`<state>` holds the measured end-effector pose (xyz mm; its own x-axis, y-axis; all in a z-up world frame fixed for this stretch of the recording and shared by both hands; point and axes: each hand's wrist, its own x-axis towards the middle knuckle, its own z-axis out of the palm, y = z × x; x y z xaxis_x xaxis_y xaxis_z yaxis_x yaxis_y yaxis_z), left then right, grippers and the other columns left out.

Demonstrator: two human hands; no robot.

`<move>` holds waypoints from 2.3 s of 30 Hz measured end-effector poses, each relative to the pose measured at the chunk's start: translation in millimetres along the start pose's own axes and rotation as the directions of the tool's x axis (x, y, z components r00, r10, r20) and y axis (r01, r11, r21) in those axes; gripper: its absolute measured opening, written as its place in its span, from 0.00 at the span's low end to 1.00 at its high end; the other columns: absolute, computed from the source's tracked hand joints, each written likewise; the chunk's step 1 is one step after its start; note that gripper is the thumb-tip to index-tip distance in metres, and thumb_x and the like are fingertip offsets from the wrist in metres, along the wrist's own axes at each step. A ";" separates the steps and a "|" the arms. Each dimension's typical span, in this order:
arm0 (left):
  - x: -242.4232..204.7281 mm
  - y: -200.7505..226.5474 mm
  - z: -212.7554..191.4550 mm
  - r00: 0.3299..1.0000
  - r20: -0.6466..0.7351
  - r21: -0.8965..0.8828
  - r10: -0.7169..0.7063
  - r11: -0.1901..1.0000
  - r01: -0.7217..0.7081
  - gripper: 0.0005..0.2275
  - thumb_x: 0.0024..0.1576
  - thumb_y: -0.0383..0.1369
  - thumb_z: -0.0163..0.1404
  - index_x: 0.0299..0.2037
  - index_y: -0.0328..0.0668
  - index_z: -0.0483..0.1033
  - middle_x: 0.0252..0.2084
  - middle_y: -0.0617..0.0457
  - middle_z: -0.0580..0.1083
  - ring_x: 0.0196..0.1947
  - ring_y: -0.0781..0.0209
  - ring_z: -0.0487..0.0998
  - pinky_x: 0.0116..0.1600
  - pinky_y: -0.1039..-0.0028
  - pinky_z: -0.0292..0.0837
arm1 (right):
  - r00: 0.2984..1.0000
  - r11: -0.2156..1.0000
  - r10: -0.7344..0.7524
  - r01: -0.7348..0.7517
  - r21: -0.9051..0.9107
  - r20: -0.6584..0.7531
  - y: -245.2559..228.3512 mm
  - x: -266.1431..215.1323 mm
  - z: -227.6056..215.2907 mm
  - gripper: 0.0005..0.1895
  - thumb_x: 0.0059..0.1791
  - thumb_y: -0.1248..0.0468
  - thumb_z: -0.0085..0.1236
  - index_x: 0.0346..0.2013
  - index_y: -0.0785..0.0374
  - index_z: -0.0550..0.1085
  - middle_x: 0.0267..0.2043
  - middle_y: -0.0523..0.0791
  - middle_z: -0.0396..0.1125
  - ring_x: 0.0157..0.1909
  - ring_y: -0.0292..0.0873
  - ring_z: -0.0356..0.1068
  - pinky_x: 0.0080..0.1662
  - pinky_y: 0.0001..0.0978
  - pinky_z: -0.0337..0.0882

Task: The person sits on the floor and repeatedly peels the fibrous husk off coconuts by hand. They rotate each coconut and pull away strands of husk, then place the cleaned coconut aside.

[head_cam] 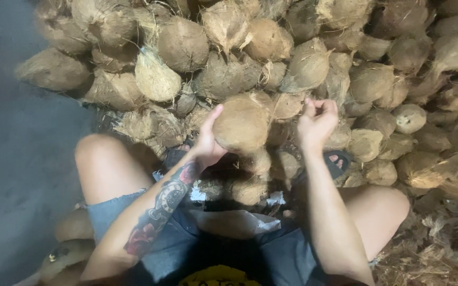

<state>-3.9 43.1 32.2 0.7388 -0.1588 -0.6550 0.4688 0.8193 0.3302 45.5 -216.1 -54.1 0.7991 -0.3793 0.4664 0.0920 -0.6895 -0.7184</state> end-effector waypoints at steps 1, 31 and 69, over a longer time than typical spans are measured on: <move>3.3 1.1 -4.3 1.000 0.005 0.002 -0.002 1.000 0.002 0.35 0.51 0.49 0.62 0.65 0.34 0.73 0.60 0.33 0.77 0.57 0.35 0.80 0.59 0.40 0.77 | 1.000 1.000 -0.001 0.001 -0.002 -0.005 -4.8 2.6 -7.2 0.10 0.51 0.73 0.68 0.30 0.69 0.74 0.31 0.54 0.69 0.35 0.57 0.72 0.42 0.41 0.68; 39.4 -28.0 -24.5 0.992 0.115 0.215 0.056 0.973 -0.080 0.35 0.54 0.49 0.60 0.72 0.58 0.62 0.66 0.37 0.70 0.60 0.33 0.77 0.53 0.34 0.78 | 0.959 0.886 0.041 -0.164 0.434 0.279 -75.0 -53.3 1.5 0.04 0.56 0.71 0.57 0.37 0.66 0.77 0.32 0.48 0.68 0.37 0.40 0.65 0.40 0.33 0.67; 44.3 -27.0 -30.0 0.975 0.220 0.072 -0.033 0.997 0.017 0.29 0.54 0.53 0.58 0.61 0.44 0.77 0.56 0.41 0.79 0.53 0.43 0.83 0.56 0.42 0.81 | 0.569 -0.085 0.639 -0.617 0.783 0.518 -96.7 -32.0 -14.2 0.13 0.62 0.63 0.42 0.34 0.60 0.67 0.25 0.37 0.59 0.21 0.32 0.58 0.23 0.17 0.53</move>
<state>1.6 30.5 -26.2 0.8114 -0.3029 -0.4999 0.5153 0.7745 0.3670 2.5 -146.1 7.8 0.8209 -0.3371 -0.4609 -0.0357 0.7753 -0.6306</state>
